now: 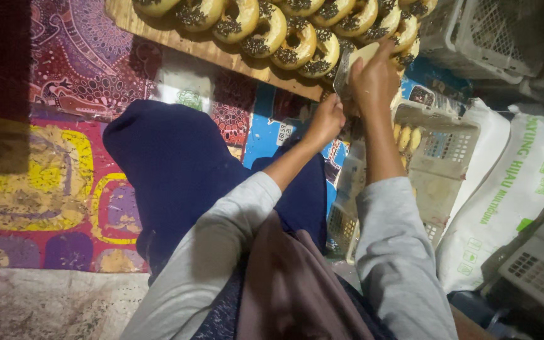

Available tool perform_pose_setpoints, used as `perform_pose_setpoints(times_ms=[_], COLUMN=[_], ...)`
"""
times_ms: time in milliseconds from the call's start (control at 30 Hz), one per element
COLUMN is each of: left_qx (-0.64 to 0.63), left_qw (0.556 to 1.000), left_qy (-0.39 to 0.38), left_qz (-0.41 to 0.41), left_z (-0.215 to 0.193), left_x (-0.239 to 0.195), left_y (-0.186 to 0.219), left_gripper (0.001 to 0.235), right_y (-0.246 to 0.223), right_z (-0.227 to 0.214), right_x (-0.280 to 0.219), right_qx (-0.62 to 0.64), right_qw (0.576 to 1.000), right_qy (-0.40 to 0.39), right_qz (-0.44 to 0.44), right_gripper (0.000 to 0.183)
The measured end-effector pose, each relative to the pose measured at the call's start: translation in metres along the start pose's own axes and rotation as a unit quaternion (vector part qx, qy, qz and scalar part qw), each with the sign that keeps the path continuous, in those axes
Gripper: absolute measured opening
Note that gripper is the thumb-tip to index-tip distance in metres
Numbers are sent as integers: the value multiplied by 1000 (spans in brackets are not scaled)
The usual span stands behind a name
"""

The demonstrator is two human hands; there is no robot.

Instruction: The person sits on the floor and grates a block of white cheese over rows of crescent-shaped pastries arranged on a wooden board. After grating, the person picks up individual pastries and places them into clear plastic bags.

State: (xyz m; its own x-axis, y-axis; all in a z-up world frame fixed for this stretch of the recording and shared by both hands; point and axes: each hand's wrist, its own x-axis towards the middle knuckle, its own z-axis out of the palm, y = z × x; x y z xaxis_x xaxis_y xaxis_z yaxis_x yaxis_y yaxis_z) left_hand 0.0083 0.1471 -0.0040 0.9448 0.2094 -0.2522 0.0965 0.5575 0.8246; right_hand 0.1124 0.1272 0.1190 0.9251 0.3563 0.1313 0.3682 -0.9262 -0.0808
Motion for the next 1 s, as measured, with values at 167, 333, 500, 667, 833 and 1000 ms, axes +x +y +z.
perform_pose_setpoints(times_ms=[167,333,500,667,833,1000], left_qx=[65,9,38,-30,-47,-48], left_qw=[992,1000,999,980,989,998], left_qy=[20,-1,-2,-39,-60,-40], left_qz=[107,-26,-9,-192,-126,-16], left_z=[-5,-13,-37,-66,-70,-57], left_x=[-12,-36,-92,-127,-108,-58], left_y=[0,11,34,59,61,47], left_gripper=[7,9,9,13,15,16], right_y=[4,11,35,68,51,1], right_z=[12,21,25,11,-18,-39], right_x=[4,8,20,23,8,-17], right_qx=[9,25,152,350,376,303], right_qw=[1000,999,968,899,901,953], right_qy=[20,2,-83,-91,-58,16], right_qz=[5,33,179,246,208,-5], right_gripper=[47,49,56,42,40,35])
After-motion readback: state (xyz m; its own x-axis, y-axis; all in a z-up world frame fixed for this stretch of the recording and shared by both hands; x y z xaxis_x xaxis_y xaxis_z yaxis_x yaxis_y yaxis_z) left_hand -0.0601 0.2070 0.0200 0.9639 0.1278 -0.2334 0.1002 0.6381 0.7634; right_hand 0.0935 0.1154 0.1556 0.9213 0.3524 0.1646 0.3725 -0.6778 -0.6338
